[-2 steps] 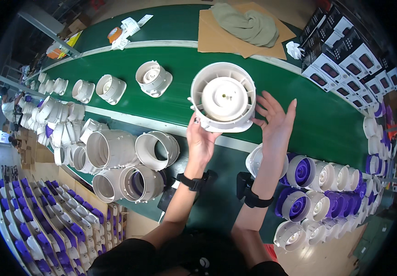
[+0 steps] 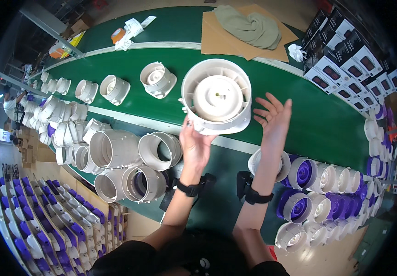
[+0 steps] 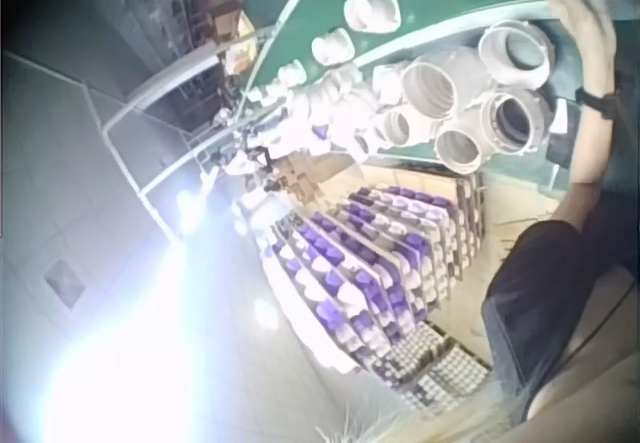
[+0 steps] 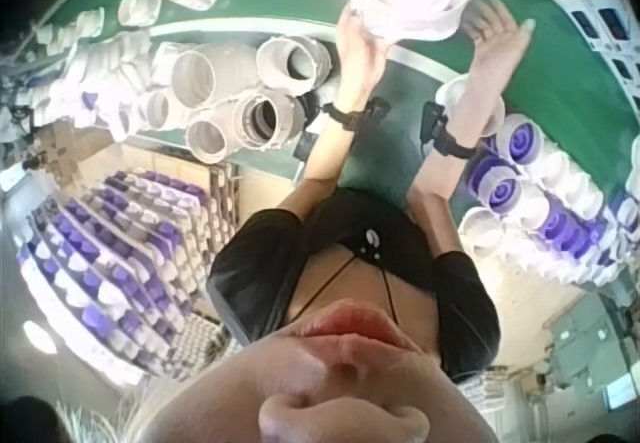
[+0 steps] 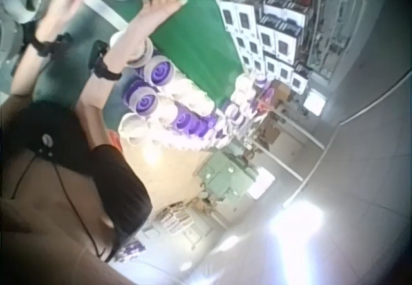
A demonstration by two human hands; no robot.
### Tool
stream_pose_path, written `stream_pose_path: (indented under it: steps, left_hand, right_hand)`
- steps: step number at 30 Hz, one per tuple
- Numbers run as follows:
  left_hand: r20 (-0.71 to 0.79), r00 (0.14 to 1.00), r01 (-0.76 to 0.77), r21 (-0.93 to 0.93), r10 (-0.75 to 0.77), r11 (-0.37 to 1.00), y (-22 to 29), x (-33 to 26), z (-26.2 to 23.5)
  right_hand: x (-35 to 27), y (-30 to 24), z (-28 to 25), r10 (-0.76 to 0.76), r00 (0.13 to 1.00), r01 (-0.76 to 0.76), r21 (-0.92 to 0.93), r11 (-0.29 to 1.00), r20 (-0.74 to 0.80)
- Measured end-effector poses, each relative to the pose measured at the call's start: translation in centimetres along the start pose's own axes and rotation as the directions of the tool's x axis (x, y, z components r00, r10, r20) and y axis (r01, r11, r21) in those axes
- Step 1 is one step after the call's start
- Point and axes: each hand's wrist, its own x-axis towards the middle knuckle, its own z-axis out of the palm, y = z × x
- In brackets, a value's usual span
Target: Stack molded plastic housings onto a wooden pallet separated by cardboard sheets.
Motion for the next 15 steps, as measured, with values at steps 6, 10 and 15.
stream_pose_path:
  steps: [6, 10, 15]
  left_hand:
    - [-0.121, 0.973, -0.180, 0.149, 0.199, 0.972, 8.0, -3.8, 1.6]
    - [-0.184, 0.894, -0.356, 0.261, 0.409, 0.897, 13.4, -7.6, 0.5]
    - [-0.226, 0.808, -0.426, 0.415, 0.544, 0.804, 18.1, -12.2, -1.8]
  right_hand:
    - [8.5, 18.7, -0.5, -0.267, 0.954, 0.081, -0.737, 0.671, -0.139]
    - [9.1, 22.5, 4.7, -0.486, 0.862, 0.075, -0.914, 0.399, -0.142]
    - [9.1, 21.9, 8.0, -0.475, 0.812, -0.302, -0.941, 0.156, -0.339]
